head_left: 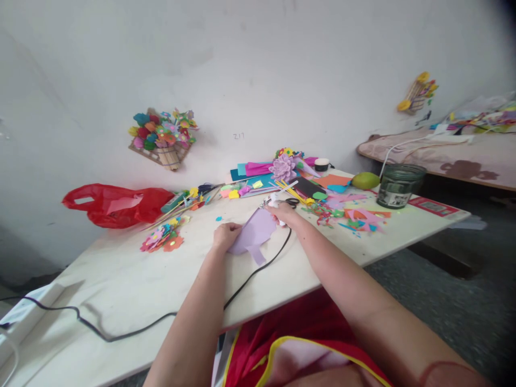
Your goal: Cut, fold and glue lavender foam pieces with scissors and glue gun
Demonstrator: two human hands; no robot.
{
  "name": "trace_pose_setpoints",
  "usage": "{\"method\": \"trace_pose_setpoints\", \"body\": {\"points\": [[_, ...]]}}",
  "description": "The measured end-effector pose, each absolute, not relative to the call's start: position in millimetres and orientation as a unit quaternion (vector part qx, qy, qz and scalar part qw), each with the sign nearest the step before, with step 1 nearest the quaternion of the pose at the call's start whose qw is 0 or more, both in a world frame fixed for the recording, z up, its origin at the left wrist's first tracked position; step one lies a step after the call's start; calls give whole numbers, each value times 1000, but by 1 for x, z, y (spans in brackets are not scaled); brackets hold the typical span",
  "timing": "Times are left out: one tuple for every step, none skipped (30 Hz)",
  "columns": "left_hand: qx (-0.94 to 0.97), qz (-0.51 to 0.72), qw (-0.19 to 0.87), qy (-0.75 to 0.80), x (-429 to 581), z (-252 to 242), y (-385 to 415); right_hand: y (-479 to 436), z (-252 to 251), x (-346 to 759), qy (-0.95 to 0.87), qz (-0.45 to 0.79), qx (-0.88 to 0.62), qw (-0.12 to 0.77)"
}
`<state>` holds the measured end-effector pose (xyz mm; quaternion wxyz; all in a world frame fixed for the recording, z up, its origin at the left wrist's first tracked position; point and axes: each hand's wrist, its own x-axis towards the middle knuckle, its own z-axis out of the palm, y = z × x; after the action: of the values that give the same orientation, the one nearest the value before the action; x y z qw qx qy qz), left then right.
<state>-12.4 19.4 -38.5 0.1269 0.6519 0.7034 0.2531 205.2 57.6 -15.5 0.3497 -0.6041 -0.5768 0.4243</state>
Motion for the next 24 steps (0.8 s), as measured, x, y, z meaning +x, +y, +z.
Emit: {"method": "trace_pose_setpoints", "body": {"points": [[654, 253, 127, 702, -12, -38, 19, 58, -15, 205, -576, 423, -606, 350], [655, 252, 127, 701, -12, -38, 19, 57, -15, 205, -576, 423, -607, 350], [656, 251, 127, 700, -12, -38, 19, 57, -15, 205, -576, 423, -607, 349], [657, 251, 127, 699, -12, -38, 19, 57, -14, 205, -576, 423, -607, 349], [657, 251, 128, 699, -12, -38, 19, 57, -14, 205, -575, 424, -607, 348], [656, 251, 130, 700, -12, -37, 19, 58, -14, 205, -574, 424, -608, 348], [655, 251, 131, 700, -12, -37, 19, 58, -14, 205, -573, 424, -609, 348], [655, 251, 131, 700, -12, -37, 18, 58, -14, 205, -572, 423, -611, 348], [655, 251, 131, 700, -12, -37, 18, 59, -15, 204, -570, 423, -612, 348], [655, 251, 131, 700, -13, -37, 19, 60, -15, 204, -570, 423, -613, 348], [656, 250, 130, 700, -13, -37, 19, 61, -16, 204, -569, 422, -615, 347], [657, 249, 130, 700, -13, -38, 19, 61, -16, 204, -568, 422, -616, 346], [658, 248, 130, 699, -13, -38, 19, 62, -17, 204, -567, 422, -617, 345], [658, 248, 130, 699, -13, -38, 19, 62, -17, 204, -566, 421, -619, 345], [660, 249, 130, 697, -13, -38, 19, 62, -17, 204, -566, 420, -620, 345], [660, 250, 130, 696, -14, -38, 19, 62, -17, 204, -566, 420, -620, 345], [660, 252, 130, 696, -14, -38, 19, 62, -16, 204, -567, 420, -619, 347], [658, 253, 131, 697, -14, -39, 20, 61, -16, 204, -567, 420, -618, 347], [656, 254, 131, 698, -14, -39, 20, 60, -15, 204, -567, 420, -618, 347], [655, 253, 132, 700, -14, -40, 20, 60, -15, 204, -567, 419, -619, 347], [654, 253, 132, 701, -14, -40, 20, 60, -14, 204, -567, 418, -620, 346], [653, 252, 133, 701, -14, -40, 21, 60, -14, 204, -566, 418, -621, 345], [654, 252, 133, 701, -14, -40, 21, 60, -15, 204, -566, 419, -622, 344], [654, 252, 133, 701, -14, -41, 21, 61, -15, 204, -565, 420, -621, 345]]}}
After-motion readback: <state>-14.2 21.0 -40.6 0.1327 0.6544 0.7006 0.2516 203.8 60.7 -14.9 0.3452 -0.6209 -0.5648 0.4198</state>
